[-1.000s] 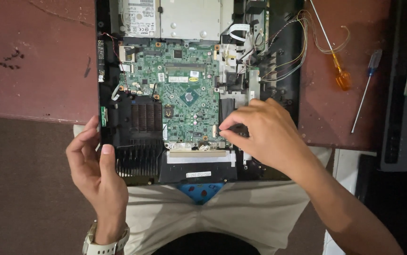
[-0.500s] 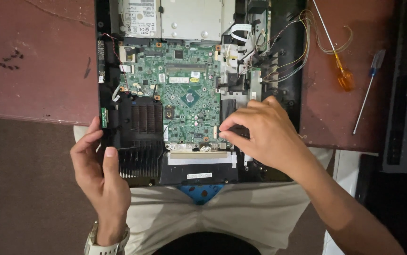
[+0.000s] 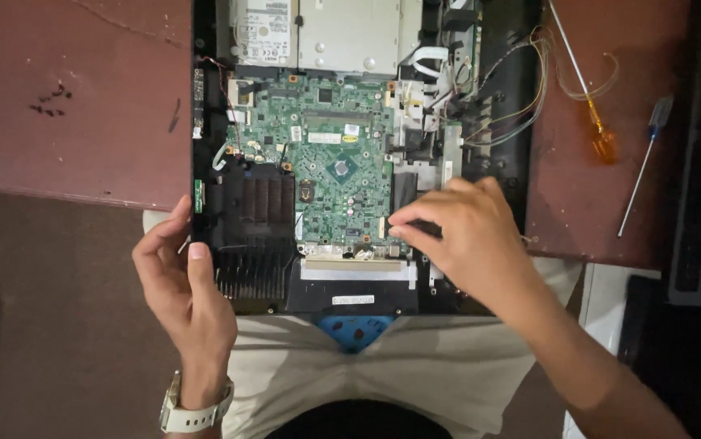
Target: Disconnecting internal ribbon cables and wires from a laptop motherboard during disassembly.
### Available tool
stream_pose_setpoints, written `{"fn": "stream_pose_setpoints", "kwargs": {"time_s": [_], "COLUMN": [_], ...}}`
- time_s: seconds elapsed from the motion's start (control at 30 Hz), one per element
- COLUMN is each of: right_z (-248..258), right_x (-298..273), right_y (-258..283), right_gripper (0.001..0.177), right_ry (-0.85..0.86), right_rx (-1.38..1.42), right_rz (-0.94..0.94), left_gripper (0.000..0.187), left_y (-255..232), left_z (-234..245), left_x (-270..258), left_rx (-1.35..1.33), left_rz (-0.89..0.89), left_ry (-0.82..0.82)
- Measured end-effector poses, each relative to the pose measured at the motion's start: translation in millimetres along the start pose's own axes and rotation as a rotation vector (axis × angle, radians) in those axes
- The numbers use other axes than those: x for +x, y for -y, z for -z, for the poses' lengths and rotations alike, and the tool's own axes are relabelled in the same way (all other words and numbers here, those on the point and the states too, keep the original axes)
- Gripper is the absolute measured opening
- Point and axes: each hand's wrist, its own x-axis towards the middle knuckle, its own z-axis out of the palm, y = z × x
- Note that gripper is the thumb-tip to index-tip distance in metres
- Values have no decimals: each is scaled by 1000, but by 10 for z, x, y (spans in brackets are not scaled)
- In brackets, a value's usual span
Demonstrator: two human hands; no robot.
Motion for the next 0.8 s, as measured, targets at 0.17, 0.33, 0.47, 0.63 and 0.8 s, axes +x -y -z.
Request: {"fn": "stream_pose_setpoints", "kwargs": {"time_s": [0.17, 0.33, 0.47, 0.63, 0.8], "right_z": [3, 6, -1, 1, 35], "right_x": [-19, -27, -38, -8, 48], "right_y": [18, 15, -2, -30, -67], "right_gripper": [13, 16, 15, 12, 13], "right_ry": [-31, -10, -33, -52, 38], "right_rx": [55, 105, 123, 115, 84], "right_rz": [-20, -52, -8, 63, 76], "left_gripper": [24, 21, 21, 25, 28], "left_y": [-32, 16, -7, -64, -49], "left_z": [1, 12, 12, -2, 3], "left_x": [10, 1, -5, -3, -7], "left_rx": [21, -33, 5, 43, 34], "left_rz": [-11, -11, -8, 22, 64], "left_ry": [1, 8, 14, 26, 48]}}
